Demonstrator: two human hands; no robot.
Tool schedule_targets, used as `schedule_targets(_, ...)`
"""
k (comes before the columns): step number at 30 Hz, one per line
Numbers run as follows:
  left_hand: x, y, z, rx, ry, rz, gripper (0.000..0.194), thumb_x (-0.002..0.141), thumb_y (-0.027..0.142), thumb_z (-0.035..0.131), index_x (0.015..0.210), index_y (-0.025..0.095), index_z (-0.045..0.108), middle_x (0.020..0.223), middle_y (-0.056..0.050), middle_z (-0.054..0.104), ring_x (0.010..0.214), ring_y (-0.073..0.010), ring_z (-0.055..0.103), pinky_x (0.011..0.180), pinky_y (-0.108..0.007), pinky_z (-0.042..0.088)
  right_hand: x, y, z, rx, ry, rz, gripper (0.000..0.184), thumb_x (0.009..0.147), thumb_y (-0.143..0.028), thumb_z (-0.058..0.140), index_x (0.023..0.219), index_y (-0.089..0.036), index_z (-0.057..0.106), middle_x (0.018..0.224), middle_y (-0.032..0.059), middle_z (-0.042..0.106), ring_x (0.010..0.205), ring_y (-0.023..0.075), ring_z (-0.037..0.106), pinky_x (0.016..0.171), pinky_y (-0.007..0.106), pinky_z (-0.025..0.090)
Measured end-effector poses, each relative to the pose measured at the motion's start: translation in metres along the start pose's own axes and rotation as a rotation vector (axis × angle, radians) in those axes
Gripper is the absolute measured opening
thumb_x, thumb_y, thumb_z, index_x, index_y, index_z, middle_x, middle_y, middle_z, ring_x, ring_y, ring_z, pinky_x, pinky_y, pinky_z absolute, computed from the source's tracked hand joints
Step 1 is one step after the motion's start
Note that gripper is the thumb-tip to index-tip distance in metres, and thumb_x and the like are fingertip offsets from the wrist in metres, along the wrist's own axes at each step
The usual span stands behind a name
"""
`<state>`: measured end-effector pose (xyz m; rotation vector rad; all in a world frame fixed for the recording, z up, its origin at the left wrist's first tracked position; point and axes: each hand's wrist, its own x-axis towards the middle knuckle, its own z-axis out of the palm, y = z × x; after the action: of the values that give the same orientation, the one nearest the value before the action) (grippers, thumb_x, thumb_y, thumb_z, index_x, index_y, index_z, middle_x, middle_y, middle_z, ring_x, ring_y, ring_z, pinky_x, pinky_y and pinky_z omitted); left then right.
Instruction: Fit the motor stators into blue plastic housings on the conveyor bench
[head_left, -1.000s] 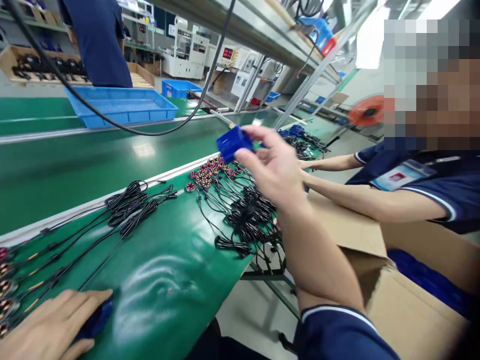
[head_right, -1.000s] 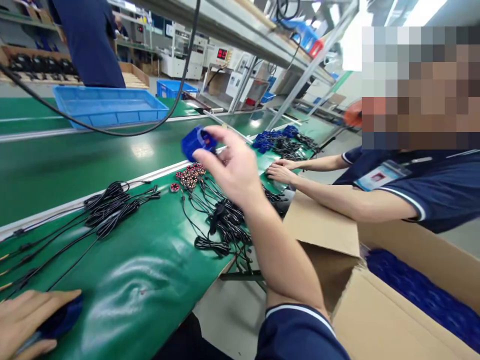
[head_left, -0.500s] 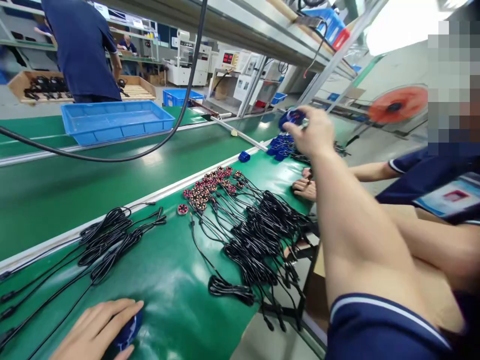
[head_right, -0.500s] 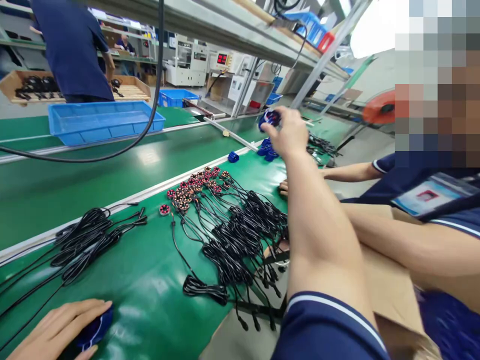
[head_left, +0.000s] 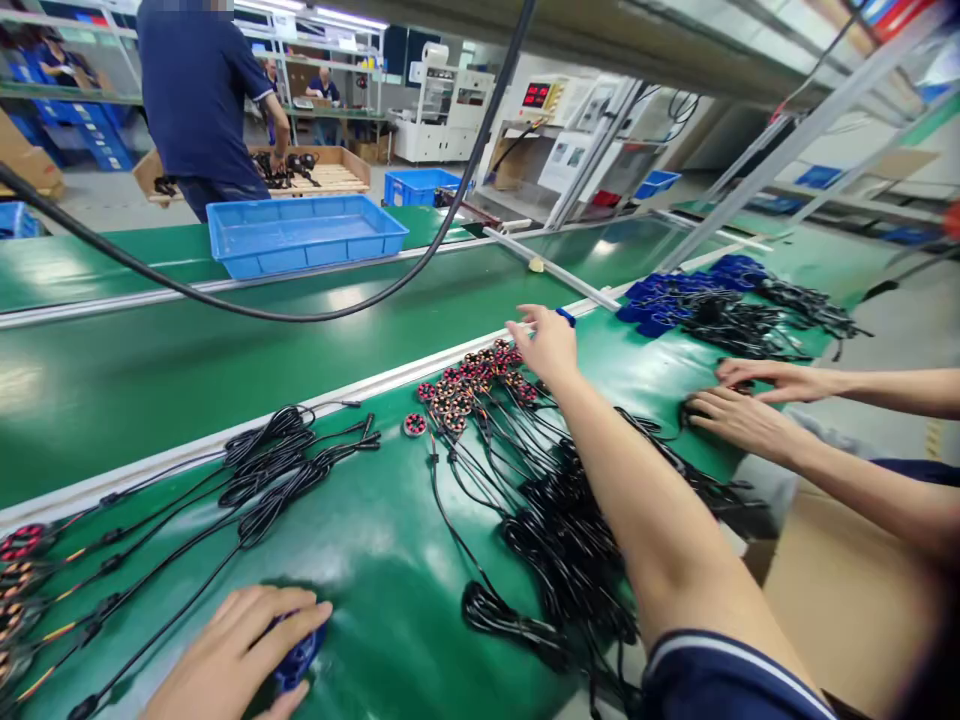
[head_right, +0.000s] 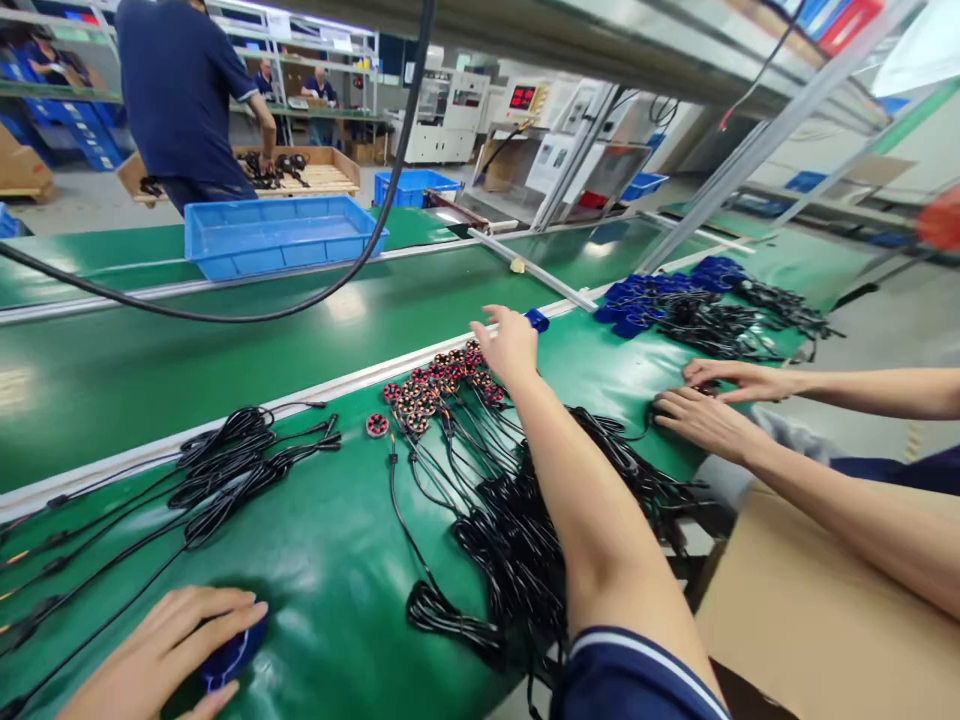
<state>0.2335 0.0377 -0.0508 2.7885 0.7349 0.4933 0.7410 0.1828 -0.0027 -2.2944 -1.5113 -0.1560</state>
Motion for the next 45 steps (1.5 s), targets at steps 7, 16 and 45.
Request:
schedule_targets(7,-0.009,0.004,-0.007,-0.139,-0.092,-0.097,0.049,0.095,0.037,0.063,0.143,0.032,0.053,0.131,-0.006,0.067,0.114,-0.0215,0.066,0.097,-0.030,0.056,-0.102,-0.091,0.021,0.056,-0.196,-0.593,0.046,0.076,-0.054,0.085,0.108,-0.022,0.078,0.105,0.0108,0.067,0.107,0.0309,0.057,0.096,0.047,0.043)
schedule_targets(16,-0.010,0.010,-0.038,-0.859,0.232,-0.562,0.043,0.102,0.052,0.051,0.137,0.028,0.051,0.129,-0.009,0.063,0.111,-0.0216,0.065,0.098,-0.036,0.051,-0.198,-0.188,0.001,0.681,-0.431,-0.600,0.037,0.093,-0.033,0.072,0.127,-0.022,0.063,0.108,0.0039,0.066,0.071,0.0120,0.061,0.062,0.024,0.050)
schedule_targets(45,-0.047,0.008,-0.033,-0.853,0.316,-0.592,0.031,0.099,0.034,0.062,0.124,0.026,0.044,0.095,0.001,0.060,0.086,-0.0114,0.062,0.077,-0.025,0.054,-0.310,-0.239,0.000,0.681,-0.207,-0.904,0.032,0.095,-0.040,0.071,0.118,-0.018,0.067,0.089,0.0026,0.067,0.075,0.0149,0.062,0.067,0.026,0.047)
